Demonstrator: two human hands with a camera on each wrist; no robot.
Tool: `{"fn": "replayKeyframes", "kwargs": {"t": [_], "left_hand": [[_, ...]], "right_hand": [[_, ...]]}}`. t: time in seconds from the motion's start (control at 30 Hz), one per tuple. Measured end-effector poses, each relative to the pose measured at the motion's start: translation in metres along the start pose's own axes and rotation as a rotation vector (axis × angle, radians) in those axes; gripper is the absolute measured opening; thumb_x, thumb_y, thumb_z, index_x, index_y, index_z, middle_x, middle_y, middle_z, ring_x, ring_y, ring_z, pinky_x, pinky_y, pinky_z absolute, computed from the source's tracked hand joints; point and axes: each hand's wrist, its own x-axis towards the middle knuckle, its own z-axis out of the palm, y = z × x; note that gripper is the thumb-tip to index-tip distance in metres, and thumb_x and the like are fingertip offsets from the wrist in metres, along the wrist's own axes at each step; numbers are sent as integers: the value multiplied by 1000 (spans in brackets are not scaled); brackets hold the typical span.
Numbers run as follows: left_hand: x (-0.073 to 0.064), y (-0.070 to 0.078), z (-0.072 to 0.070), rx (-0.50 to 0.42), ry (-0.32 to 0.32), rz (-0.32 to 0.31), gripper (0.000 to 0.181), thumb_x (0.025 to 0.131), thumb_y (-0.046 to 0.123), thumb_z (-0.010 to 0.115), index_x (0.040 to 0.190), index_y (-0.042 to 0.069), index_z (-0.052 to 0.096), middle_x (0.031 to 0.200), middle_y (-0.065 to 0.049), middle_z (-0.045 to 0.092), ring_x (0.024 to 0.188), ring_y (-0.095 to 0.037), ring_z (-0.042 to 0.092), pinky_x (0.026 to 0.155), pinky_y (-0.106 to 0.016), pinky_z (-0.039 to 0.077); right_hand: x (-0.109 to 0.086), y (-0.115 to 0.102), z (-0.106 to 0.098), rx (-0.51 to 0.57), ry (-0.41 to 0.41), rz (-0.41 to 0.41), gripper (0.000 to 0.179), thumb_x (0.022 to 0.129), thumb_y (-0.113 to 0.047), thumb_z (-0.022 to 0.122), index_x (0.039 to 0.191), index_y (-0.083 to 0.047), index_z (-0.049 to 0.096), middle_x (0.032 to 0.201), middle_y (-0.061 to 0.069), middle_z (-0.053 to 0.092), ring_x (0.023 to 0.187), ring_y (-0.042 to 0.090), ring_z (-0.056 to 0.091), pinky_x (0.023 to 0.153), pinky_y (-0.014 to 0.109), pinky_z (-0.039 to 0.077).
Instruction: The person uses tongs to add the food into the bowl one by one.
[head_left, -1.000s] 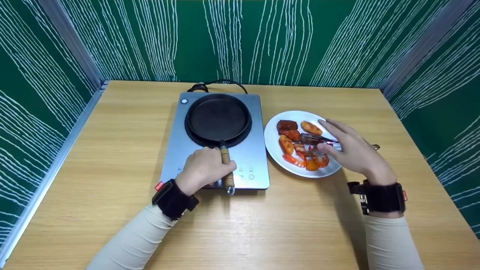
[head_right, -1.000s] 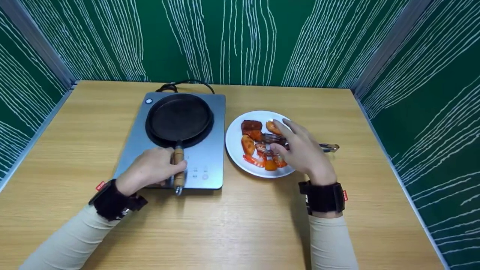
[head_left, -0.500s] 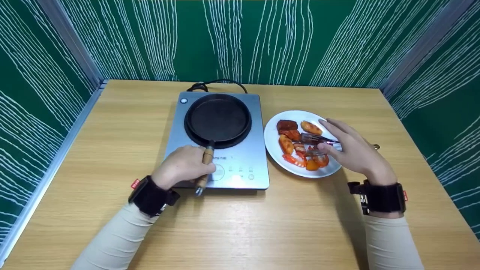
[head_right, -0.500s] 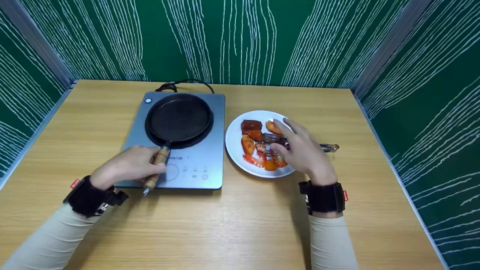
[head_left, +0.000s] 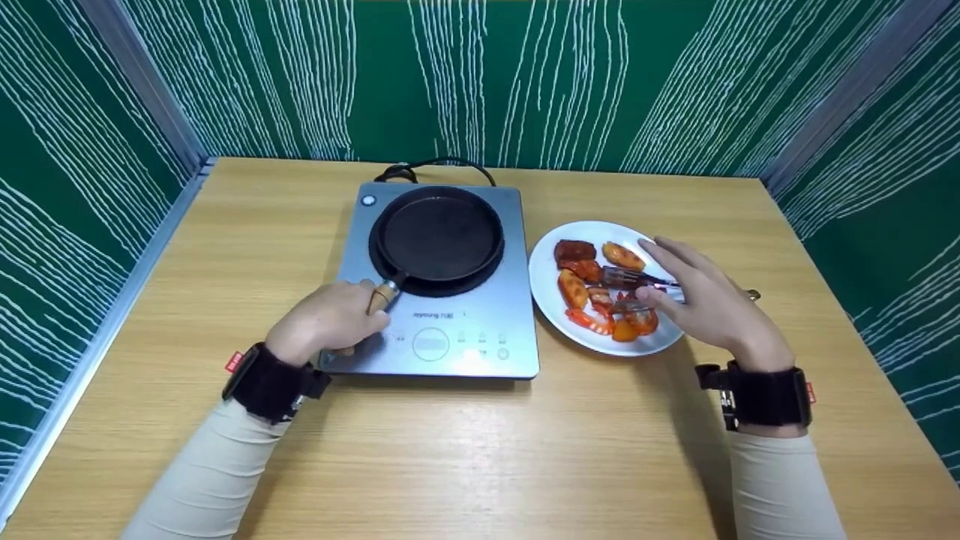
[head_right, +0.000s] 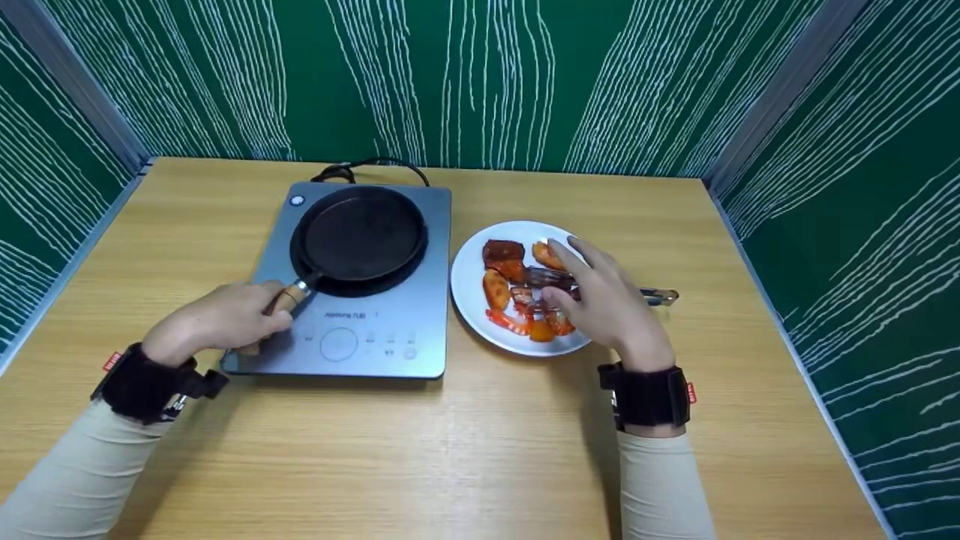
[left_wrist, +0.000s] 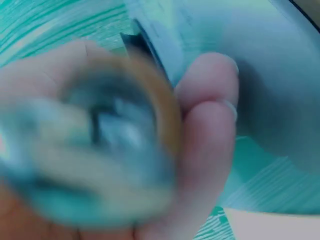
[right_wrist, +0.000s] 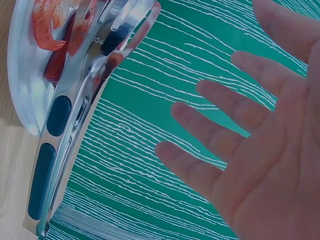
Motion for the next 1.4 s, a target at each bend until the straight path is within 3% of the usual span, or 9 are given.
{"fn": "replayKeyframes", "kwargs": {"t": [0.17,0.4,0.57,0.73,0.8,0.93,1.23,1.4], "left_hand": [[-3,-9,4,-28,11,32,31,106,20,47,128,-2,48,91,-15,60,53,-17,59,54,-31,46],[-5,-18,6,-51,95,74,13,105,14,48,115,5,48,84,-10,49,60,-21,53,55,-32,41],[-7,-28,6,-54,150,57,11,106,16,47,114,9,52,82,-7,42,69,-24,48,59,-35,36],[-4,-35,16,35,286,39,26,112,35,49,104,11,51,74,-3,38,63,-24,47,55,-36,33],[-1,-37,20,93,352,34,35,111,44,54,101,10,52,72,-3,39,63,-25,50,55,-37,33],[5,-42,24,161,415,42,38,107,47,61,101,9,56,70,-5,42,64,-28,53,55,-39,35],[7,-48,22,182,436,72,34,108,41,63,97,9,56,69,-7,44,62,-28,52,54,-39,36],[7,-47,21,170,430,87,33,107,39,64,95,10,55,69,-6,43,63,-29,52,55,-40,36]], "right_hand": [[0,0,0,-3,0,9,75,105,-46,65,169,-29,29,173,20,22,156,53,22,111,80,26],[0,1,2,-16,10,-8,75,105,-43,65,169,-28,29,172,21,23,155,52,23,113,79,26],[0,0,3,-21,1,4,75,106,-45,64,169,-29,28,172,22,23,155,53,23,112,80,25],[1,0,3,-14,-16,21,74,106,-44,64,169,-27,29,173,21,21,156,53,22,112,80,25],[2,0,3,-9,-21,28,74,106,-44,65,169,-27,29,174,20,21,156,53,21,112,80,25],[1,0,4,-7,-29,39,75,105,-46,64,169,-28,29,174,20,19,156,53,20,112,80,25],[3,1,4,-1,-30,40,74,106,-44,64,169,-27,29,173,20,21,156,52,20,112,80,25],[1,15,3,-22,-18,43,73,107,-41,64,168,-21,31,169,26,27,153,55,25,114,78,25]]}}
